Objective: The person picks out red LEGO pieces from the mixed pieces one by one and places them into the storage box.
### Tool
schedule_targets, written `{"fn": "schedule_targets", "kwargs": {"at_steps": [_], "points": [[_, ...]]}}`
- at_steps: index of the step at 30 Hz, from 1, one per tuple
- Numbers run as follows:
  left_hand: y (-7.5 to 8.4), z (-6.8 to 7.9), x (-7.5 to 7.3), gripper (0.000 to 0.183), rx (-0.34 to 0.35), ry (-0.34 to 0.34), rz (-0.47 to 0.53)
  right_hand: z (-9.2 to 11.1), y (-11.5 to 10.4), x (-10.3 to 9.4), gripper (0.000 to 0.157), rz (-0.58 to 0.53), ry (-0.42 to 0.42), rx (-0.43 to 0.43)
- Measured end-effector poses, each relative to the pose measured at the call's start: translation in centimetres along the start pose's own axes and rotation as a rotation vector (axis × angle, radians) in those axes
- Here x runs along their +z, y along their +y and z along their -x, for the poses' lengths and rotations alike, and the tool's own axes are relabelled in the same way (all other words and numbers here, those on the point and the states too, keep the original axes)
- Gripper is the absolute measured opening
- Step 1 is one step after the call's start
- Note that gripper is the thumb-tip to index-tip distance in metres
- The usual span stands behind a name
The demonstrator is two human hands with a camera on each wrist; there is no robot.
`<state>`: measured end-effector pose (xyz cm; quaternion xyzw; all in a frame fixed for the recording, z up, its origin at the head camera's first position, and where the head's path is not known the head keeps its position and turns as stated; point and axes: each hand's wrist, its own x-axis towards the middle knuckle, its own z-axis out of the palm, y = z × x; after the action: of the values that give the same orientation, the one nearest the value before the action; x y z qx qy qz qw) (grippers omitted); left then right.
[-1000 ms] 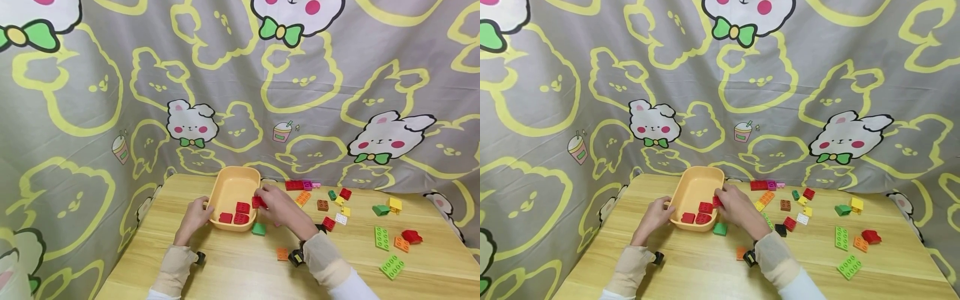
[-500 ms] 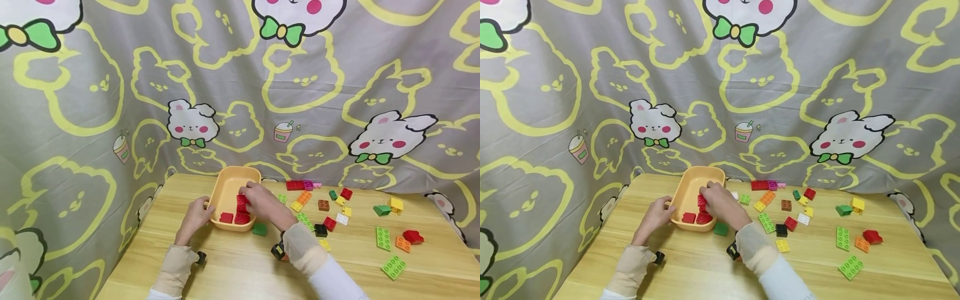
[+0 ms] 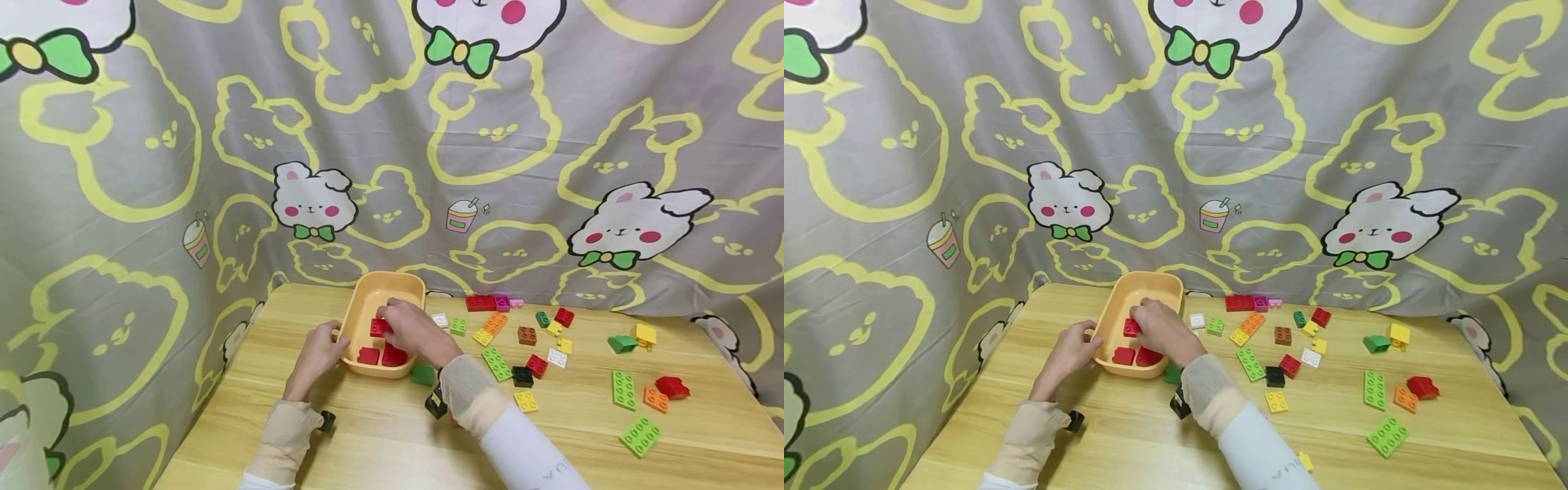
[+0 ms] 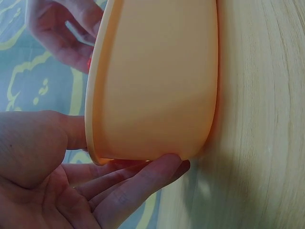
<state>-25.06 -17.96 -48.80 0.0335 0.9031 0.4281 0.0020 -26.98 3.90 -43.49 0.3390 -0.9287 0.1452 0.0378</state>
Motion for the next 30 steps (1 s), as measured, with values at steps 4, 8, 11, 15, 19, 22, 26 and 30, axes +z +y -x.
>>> {"fn": "schedule_targets", "kwargs": {"at_steps": [4,8,11,15,19,22,26,30], "points": [[0.0,0.0,-0.1,0.029,0.002,0.005,0.001,-0.7,-0.3,0.5,0.017,-0.028,-0.027,0.018],[0.1,0.0,0.0,0.028,-0.002,-0.008,0.016,-1.4,-0.5,1.1,0.013,-0.045,-0.05,0.041],[0.1,0.0,-0.1,0.027,-0.003,-0.013,0.023,-1.8,-0.4,1.5,0.013,-0.047,-0.05,0.058],[0.0,0.0,-0.1,0.027,-0.008,-0.006,0.021,-2.4,-0.3,2.1,0.011,-0.055,-0.033,0.063],[0.0,0.0,-0.1,0.025,-0.01,0.0,0.012,-2.9,-0.4,2.6,0.016,-0.044,-0.035,0.062],[0.1,0.0,-0.2,0.024,-0.01,0.006,0.007,-3.4,-0.5,2.9,0.019,-0.049,-0.051,0.061],[0.2,0.1,-0.3,0.023,-0.005,0.008,0.004,-4.0,-0.7,3.2,0.022,-0.066,-0.066,0.076],[0.2,0.1,-0.2,0.022,0.002,0.01,-0.004,-4.3,-0.9,3.7,0.025,-0.08,-0.082,0.095]]}}
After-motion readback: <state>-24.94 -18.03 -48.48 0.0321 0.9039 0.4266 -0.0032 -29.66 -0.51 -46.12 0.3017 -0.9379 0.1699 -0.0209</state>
